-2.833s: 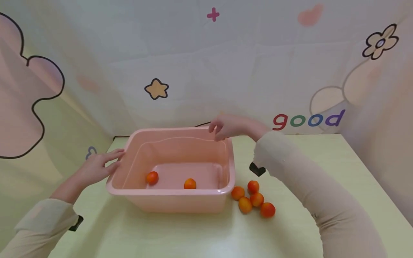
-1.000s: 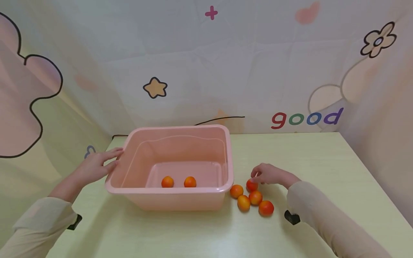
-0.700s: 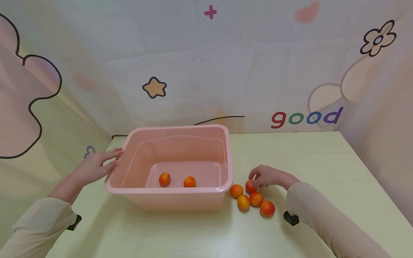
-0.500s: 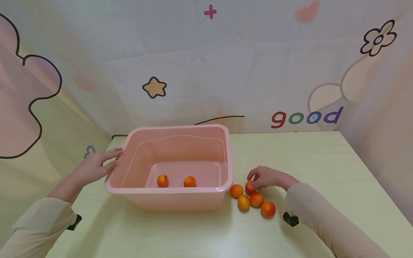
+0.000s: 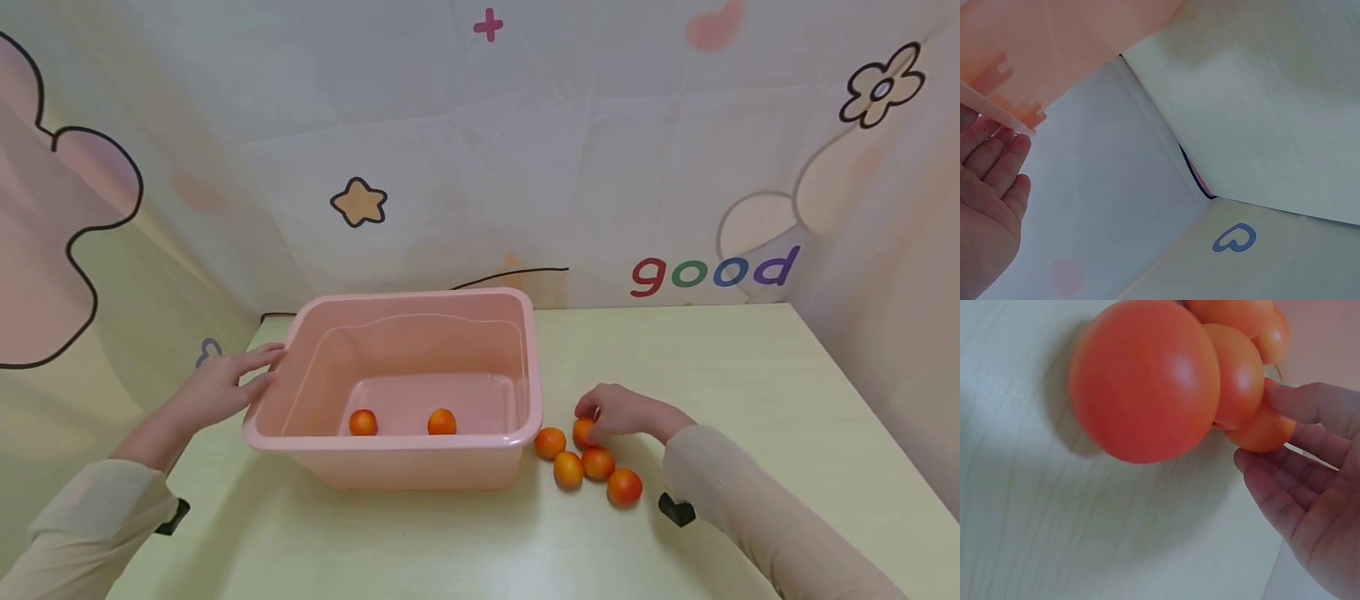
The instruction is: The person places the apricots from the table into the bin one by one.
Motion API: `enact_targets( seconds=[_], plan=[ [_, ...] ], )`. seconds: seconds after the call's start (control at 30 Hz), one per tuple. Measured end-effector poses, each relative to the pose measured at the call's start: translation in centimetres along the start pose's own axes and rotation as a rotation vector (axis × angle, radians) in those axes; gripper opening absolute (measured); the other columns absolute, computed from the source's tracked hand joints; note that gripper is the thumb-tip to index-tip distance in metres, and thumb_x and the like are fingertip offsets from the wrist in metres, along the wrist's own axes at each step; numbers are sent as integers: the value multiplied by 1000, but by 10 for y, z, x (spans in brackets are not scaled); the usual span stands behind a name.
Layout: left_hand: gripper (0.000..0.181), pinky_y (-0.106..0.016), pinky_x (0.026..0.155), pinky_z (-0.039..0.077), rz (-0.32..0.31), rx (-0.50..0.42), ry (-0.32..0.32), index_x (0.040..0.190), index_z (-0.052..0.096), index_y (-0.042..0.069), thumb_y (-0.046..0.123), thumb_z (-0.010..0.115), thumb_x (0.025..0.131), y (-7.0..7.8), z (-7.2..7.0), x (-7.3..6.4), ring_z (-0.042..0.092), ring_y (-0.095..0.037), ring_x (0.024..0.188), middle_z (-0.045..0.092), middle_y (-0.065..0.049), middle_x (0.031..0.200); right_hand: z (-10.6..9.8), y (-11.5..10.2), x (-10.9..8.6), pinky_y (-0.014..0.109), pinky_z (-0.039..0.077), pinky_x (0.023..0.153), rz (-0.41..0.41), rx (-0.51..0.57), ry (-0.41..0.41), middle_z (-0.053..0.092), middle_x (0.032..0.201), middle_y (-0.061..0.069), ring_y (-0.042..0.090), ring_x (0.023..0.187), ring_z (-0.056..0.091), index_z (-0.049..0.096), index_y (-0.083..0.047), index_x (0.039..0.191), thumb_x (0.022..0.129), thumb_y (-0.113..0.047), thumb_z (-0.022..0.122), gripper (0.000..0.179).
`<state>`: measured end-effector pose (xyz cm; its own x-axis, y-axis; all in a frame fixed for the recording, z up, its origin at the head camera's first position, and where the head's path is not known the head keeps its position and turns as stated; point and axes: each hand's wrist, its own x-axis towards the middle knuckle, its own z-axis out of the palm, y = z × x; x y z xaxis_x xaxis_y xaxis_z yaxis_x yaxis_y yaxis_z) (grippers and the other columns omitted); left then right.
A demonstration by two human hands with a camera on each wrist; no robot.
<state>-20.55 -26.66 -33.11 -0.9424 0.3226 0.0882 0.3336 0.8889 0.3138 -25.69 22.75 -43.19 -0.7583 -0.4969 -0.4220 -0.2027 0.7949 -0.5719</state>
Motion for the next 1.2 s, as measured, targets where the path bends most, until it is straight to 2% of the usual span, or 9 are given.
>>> enact_targets(
  seconds=[0.27,0.53,0.83,1.0,1.2],
  plan=[
    [42,-29,63,36,6,24,5,127,46,0,13,49,88,-1,0,1,37,-11,50,45,-17,132,-2,-2,0,41,45,83,19,-20,-5,60,100,5,21,89,51,58,-3,109,70,1,62,40],
    [43,-31,64,37,-8,36,-10,128,45,0,15,49,88,-3,0,2,42,-12,55,44,-17,133,-3,-1,-1,40,46,82,8,-87,-1,60,101,6,20,88,51,59,-3,110,71,0,63,39],
    [43,-28,60,36,-12,16,-15,129,44,0,15,49,88,-2,0,1,36,-11,47,44,-17,133,-3,-1,0,38,47,79,3,-116,19,61,96,5,19,84,50,60,-4,106,71,-4,66,36],
    [43,-26,56,33,-14,6,-14,128,45,0,14,49,88,-2,0,1,33,-12,44,44,-17,133,-10,-3,-2,33,47,74,-31,-132,65,60,91,3,18,81,50,61,-5,102,71,-8,68,32],
    [43,-27,59,35,-6,22,-7,128,46,0,13,50,87,-3,0,1,35,-11,47,45,-17,132,-26,-9,-6,31,49,71,-81,-145,101,60,88,3,17,79,51,60,-3,101,71,-5,67,32]
  ],
)
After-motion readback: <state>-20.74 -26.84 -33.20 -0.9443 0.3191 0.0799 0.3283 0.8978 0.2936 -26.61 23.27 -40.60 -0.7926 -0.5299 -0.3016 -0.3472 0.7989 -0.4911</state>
